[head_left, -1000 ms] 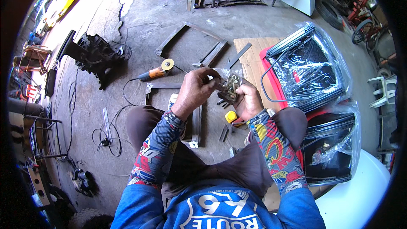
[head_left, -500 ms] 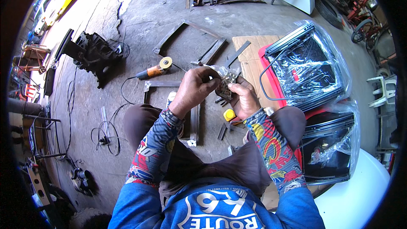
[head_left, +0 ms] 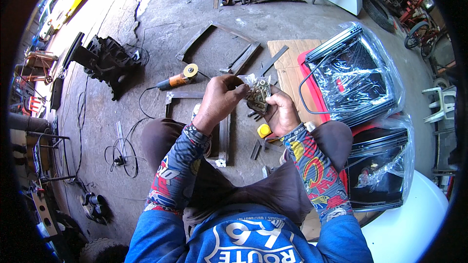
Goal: The person sits on the workshop floor and handles small metal fasteners from a plastic bag, placing them into a black plastic car part. The person then picks up a metal frame and positions it against the plastic part, appearing to align or fit the components together.
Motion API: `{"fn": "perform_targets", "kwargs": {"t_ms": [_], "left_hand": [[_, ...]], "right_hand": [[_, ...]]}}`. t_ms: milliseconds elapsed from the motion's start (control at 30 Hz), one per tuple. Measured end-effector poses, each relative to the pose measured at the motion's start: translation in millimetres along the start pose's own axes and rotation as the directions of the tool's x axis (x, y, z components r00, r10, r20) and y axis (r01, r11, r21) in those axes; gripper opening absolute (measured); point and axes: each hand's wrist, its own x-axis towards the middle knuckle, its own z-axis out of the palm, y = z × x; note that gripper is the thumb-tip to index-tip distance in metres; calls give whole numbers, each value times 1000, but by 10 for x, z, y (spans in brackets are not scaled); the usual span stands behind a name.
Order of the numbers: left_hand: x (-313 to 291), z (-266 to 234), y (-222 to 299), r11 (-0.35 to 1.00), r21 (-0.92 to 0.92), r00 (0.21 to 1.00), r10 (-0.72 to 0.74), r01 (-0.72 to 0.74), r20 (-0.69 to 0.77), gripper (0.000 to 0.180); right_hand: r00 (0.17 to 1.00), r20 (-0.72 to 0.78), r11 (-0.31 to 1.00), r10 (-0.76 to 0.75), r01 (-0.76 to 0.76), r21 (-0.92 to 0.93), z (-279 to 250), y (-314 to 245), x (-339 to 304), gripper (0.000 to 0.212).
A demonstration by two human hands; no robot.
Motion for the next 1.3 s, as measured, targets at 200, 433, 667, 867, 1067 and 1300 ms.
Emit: {"fn": "perform_targets", "kwargs": {"t_ms": [200,433,667,867,1067,1300], "left_hand": [[-2,-38,14,996,89,998,22,-16,-61,32],[-29,-41,37,983,180,999,-18,24,-34,30],[-20,-107,83,978,171,991,-107,120,-82,31],[-48,-126,161,987,124,992,-110,101,67,34],[-70,-143,169,982,58,981,-183,180,57,33],[-64,-88,162,997,-24,995,-70,72,78,31]], "right_hand": [[999,-46,1000,-16,14,-26,-38,14,12,54],[1000,-27,997,-2,0,-78,-45,23,27,50],[999,-39,997,-15,12,-81,-53,39,13,44],[995,-100,1000,-2,0,-24,-27,38,11,31],[997,-78,1000,4,-5,-20,-33,22,-4,33],[997,-75,999,-3,1,-33,-47,37,0,34]]}}
